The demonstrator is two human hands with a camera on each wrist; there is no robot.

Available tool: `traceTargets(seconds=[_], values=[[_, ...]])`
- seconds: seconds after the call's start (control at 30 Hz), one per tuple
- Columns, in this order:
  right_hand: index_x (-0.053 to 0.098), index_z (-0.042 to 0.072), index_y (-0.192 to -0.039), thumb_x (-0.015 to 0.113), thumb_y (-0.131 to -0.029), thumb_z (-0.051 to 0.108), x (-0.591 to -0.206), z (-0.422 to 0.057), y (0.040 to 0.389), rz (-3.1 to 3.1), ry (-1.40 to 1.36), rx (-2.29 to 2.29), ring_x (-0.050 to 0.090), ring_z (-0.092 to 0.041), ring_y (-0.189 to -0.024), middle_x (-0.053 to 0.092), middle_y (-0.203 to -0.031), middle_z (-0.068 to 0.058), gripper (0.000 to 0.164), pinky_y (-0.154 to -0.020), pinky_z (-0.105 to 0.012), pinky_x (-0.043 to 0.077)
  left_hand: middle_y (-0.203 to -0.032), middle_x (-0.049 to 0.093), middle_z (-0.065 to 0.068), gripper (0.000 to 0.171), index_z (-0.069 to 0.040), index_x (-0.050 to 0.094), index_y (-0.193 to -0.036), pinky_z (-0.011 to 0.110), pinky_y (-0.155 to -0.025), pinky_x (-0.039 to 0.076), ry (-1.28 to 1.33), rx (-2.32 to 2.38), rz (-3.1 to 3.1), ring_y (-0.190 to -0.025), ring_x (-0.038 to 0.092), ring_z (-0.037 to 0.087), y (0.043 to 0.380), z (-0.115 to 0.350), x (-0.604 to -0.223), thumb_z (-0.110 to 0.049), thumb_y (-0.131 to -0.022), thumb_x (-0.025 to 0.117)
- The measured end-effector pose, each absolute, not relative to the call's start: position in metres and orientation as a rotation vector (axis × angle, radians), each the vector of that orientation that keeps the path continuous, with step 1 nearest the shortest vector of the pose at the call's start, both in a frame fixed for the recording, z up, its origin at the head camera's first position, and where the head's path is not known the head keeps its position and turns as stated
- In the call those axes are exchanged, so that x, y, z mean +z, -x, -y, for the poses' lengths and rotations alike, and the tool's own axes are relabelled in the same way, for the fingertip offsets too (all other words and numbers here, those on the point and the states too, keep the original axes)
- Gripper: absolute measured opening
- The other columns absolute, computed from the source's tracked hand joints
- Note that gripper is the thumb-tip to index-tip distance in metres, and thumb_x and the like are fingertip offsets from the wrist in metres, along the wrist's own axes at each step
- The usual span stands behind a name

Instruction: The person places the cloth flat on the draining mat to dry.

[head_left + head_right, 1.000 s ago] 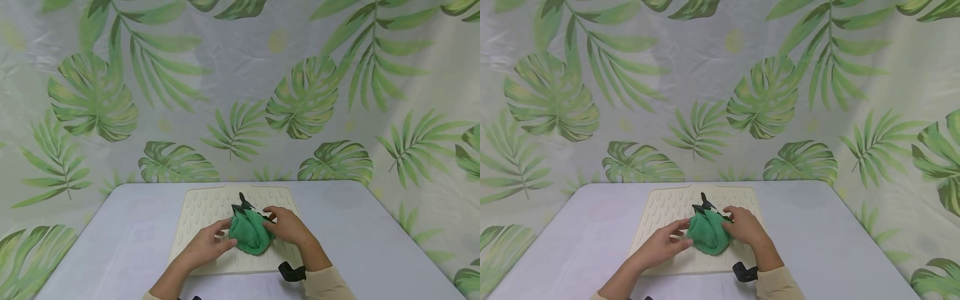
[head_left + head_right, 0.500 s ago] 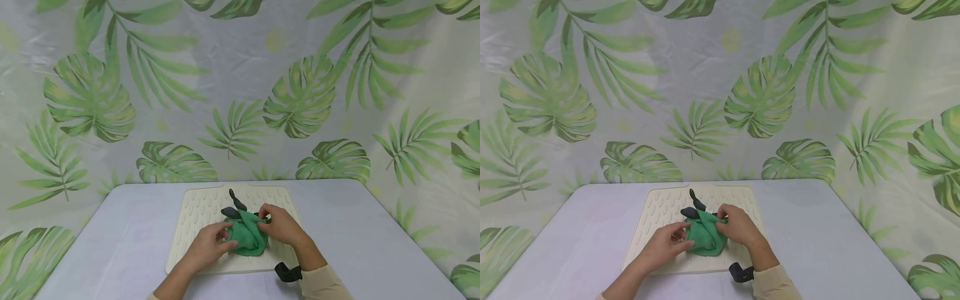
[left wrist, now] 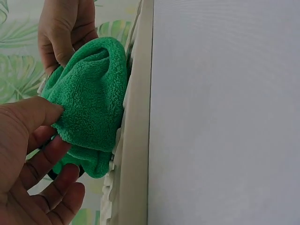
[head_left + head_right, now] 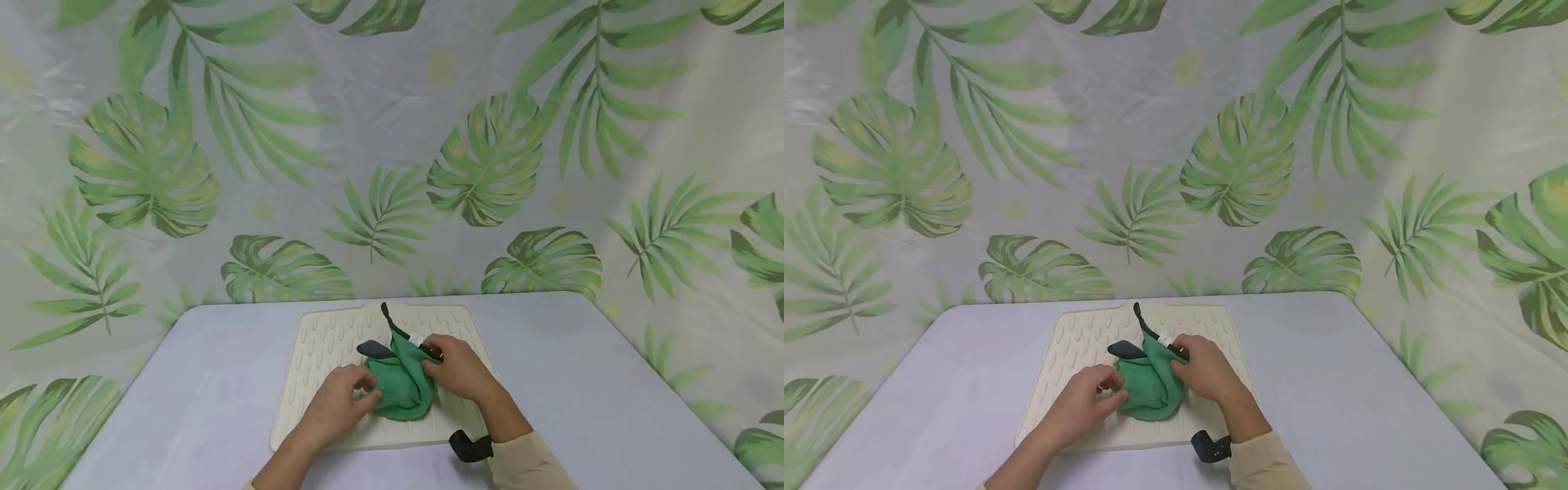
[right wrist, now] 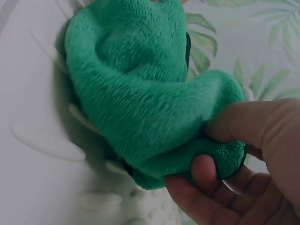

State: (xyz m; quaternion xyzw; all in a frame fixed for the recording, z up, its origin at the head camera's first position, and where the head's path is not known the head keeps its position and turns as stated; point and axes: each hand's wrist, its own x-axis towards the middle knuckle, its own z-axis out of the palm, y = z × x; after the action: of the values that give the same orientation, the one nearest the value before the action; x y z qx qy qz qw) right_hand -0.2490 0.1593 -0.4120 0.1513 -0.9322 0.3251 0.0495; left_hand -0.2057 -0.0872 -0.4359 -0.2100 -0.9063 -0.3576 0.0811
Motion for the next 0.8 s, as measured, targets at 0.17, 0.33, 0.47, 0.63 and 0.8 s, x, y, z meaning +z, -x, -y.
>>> traceTargets(seconds=[0.17,0.33,0.47,0.63,0.8], values=[[0.065,0.013,-0.099,0.072,-0.093,0.012,-0.414,-0.167,0.252,2.819,-0.366,1.015,0.047,-0.014,-0.066,0.056,-0.080,-0.001,0.009,-0.061,-0.028,0.040,-0.090,0.066,-0.009,0.010,-0.021,0.065,-0.086,0.029,-0.078,0.050,0.546,-1.053,2.714,-0.092,0.058,0.015,0.207,0.092,-0.434,-0.018,-0.091,0.073],[0.064,0.011,-0.102,0.071,-0.093,0.013,-0.414,-0.176,0.254,2.829,-0.316,1.019,0.045,-0.013,-0.059,0.055,-0.075,-0.001,0.011,-0.057,-0.027,0.037,-0.090,0.066,-0.008,0.011,-0.020,0.064,-0.084,0.030,-0.078,0.049,0.461,-1.066,2.706,-0.092,0.056,0.016,0.208,0.096,-0.432,-0.017,-0.088,0.073],[0.064,0.010,-0.104,0.070,-0.094,0.013,-0.415,-0.181,0.257,2.844,-0.287,0.994,0.046,-0.012,-0.056,0.054,-0.068,0.000,0.013,-0.055,-0.027,0.038,-0.095,0.065,-0.006,0.012,-0.021,0.064,-0.082,0.033,-0.082,0.051,0.391,-1.064,2.689,-0.099,0.058,0.017,0.209,0.098,-0.431,-0.017,-0.087,0.075],[0.065,0.008,-0.105,0.070,-0.092,0.012,-0.417,-0.186,0.259,2.839,-0.229,0.945,0.047,-0.012,-0.053,0.055,-0.063,0.001,0.014,-0.052,-0.028,0.039,-0.115,0.064,0.001,0.015,-0.023,0.063,-0.079,0.038,-0.087,0.052,0.315,-1.086,2.683,-0.115,0.055,0.026,0.209,0.101,-0.430,-0.018,-0.084,0.076],[0.066,0.007,-0.106,0.070,-0.092,0.011,-0.418,-0.187,0.258,2.849,-0.215,0.906,0.048,-0.013,-0.055,0.057,-0.065,-0.001,0.015,-0.053,-0.028,0.039,-0.148,0.055,0.011,0.019,-0.025,0.062,-0.072,0.053,-0.101,0.051,0.352,-1.107,2.670,-0.138,0.045,0.042,0.209,0.102,-0.433,-0.015,-0.080,0.075]])
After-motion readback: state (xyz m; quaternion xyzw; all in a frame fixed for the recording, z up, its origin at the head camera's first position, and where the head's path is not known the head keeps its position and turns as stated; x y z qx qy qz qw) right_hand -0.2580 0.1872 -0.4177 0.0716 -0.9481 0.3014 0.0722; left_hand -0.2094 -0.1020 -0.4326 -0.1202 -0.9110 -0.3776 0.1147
